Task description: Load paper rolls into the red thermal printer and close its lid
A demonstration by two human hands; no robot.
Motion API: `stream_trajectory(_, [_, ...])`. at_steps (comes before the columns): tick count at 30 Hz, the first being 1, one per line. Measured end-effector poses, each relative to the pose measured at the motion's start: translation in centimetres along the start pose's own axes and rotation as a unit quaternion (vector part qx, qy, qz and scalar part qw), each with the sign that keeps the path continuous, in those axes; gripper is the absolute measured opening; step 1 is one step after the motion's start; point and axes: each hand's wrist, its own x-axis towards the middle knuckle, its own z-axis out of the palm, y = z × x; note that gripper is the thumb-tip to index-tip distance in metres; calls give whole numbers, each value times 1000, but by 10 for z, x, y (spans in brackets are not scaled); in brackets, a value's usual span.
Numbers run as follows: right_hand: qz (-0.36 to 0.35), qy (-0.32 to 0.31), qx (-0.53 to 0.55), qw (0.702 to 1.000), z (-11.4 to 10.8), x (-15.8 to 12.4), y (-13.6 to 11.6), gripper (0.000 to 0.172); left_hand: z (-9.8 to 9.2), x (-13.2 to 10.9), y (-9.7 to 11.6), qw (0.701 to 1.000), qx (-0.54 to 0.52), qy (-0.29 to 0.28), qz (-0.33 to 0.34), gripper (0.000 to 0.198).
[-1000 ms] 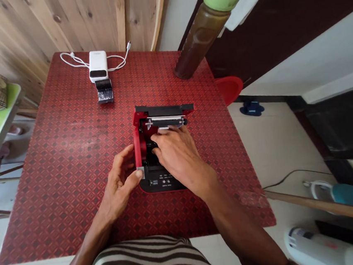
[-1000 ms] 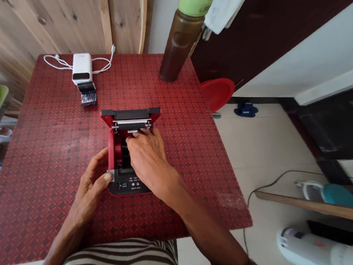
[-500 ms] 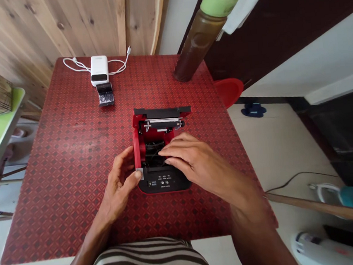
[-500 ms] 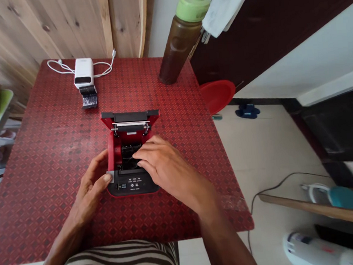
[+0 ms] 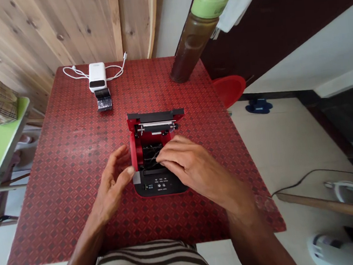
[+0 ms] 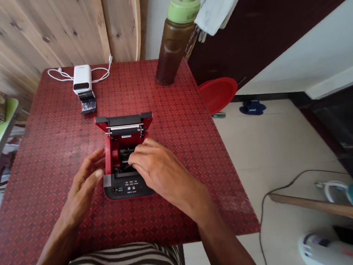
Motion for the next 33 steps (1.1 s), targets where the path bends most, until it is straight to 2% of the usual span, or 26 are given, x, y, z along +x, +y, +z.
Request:
stream_trajectory(3, [12,75,-16,997,8,-11,-6,25,-4,27,17,995,40,56,78,66])
stream_trajectory(5, [16,108,-35,993,13,-18,-12,26,-4,48,29,988,38,61,139,63])
stream_trajectory(7, [18,131,-54,990,18,-24,-18,27,0,64,38,984,36,54,168,53])
stream_trajectory(10, [12,171,-84,982,23,-32,-25,28,7,67,42,984,34,32,174,45])
stream_trajectory(13, [9,203,-114,972,27,-40,-27,27,12,53,39,981,46,46,185,37])
stream_trajectory(17, [0,230,-170,958,35,-46,-29,29,14,34,30,988,28,51,143,22])
stream_trajectory(18, [2,235,-183,955,37,-47,-30,28,14,32,27,991,10,49,126,24])
stream_trajectory(21, [21,233,-199,952,39,-46,-33,23,14,26,17,996,-35,49,67,57])
stream_trajectory(23, [30,229,-197,953,40,-45,-35,19,13,23,10,998,-50,38,28,70])
stream_trajectory(27, [40,229,-193,953,41,-44,-37,19,11,16,-1,997,-78,-4,-28,69])
stream_trajectory(33, [25,213,-154,965,46,-42,-35,24,12,13,-5,996,-85,-10,-30,67])
